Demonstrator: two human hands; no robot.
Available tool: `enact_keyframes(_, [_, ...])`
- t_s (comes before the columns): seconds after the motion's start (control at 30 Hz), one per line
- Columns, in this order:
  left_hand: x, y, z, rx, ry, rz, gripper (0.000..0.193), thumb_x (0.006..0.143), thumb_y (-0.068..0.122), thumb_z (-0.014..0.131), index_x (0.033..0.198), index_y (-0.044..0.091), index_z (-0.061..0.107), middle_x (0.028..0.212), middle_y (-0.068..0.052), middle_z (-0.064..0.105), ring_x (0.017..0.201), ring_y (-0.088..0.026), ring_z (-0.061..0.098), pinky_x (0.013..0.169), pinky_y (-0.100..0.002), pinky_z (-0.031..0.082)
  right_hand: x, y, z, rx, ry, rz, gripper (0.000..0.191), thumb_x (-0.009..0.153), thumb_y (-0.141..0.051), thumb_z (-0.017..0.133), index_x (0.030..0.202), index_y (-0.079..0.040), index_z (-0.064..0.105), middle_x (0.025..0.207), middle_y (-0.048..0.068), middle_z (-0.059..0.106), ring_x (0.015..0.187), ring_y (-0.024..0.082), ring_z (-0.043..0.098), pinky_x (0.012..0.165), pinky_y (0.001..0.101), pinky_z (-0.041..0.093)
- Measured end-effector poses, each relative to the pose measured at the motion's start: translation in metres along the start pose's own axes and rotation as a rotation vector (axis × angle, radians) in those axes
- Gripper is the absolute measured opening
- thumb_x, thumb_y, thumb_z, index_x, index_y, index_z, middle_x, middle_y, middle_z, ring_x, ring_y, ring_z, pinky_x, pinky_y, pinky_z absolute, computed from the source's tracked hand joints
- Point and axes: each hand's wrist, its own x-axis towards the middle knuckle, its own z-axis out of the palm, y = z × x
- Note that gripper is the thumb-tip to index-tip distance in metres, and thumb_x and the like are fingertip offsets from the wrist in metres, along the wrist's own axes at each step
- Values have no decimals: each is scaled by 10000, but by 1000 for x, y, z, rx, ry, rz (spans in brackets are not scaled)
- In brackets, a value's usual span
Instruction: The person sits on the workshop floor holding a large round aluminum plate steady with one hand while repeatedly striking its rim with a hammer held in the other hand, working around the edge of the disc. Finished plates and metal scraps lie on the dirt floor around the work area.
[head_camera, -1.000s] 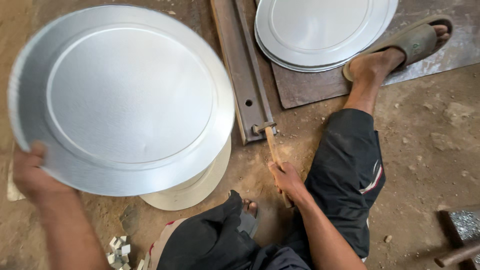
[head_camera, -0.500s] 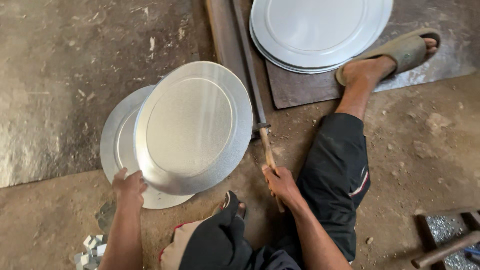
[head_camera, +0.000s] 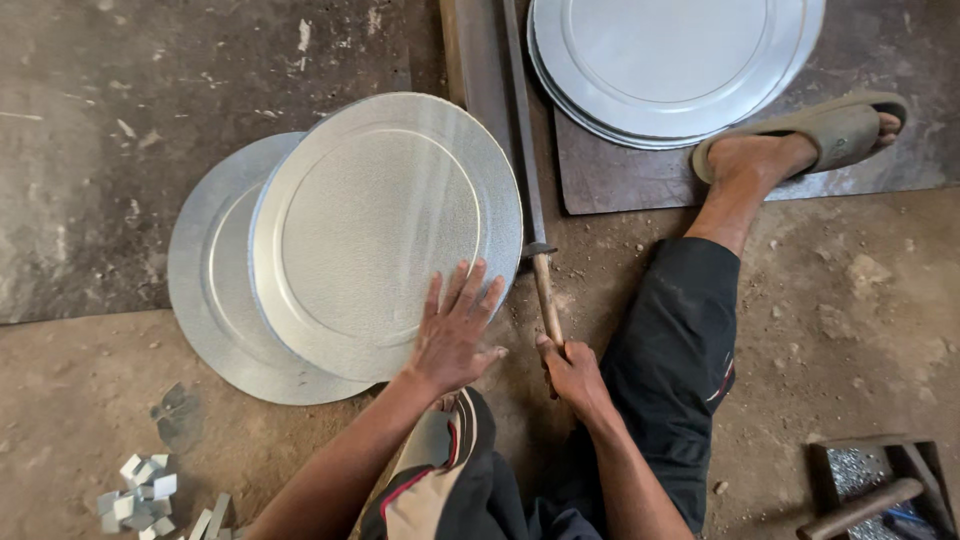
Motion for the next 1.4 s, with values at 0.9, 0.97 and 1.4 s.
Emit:
enact_keyframes(0.9, [-40, -9, 36, 92, 240, -98, 872, 842, 202, 681, 1577, -6, 259, 1632, -277, 312, 1545, -431, 226, 1252, -595, 86, -23, -14, 16, 421, -84, 87, 589, 1077, -455, 418, 707, -17, 554, 519, 27, 471, 401, 132, 435, 389, 302, 365])
enact_keyframes(0.97, [-56, -15, 25, 82, 193, -14, 923, 813, 312, 716, 1547, -44, 285, 1609, -315, 290, 1510, -463, 213, 1215, -622, 74, -33, -14, 17, 197, 105, -47, 613, 1075, -424, 453, 680, 27, 581, 523, 40, 506, 418, 125, 470, 403, 302, 394])
enact_keyframes(1.4, [-72, -30, 25, 318, 154, 62, 636, 878, 106, 532, 1497, -21, 462, 1572, -239, 438, 1462, -468, 406, 1199, -630, 317, -17, 5, 30, 406, 144, -275, 511, 1063, -367, 468, 689, -41, 590, 542, 10, 533, 449, 115, 500, 415, 290, 379])
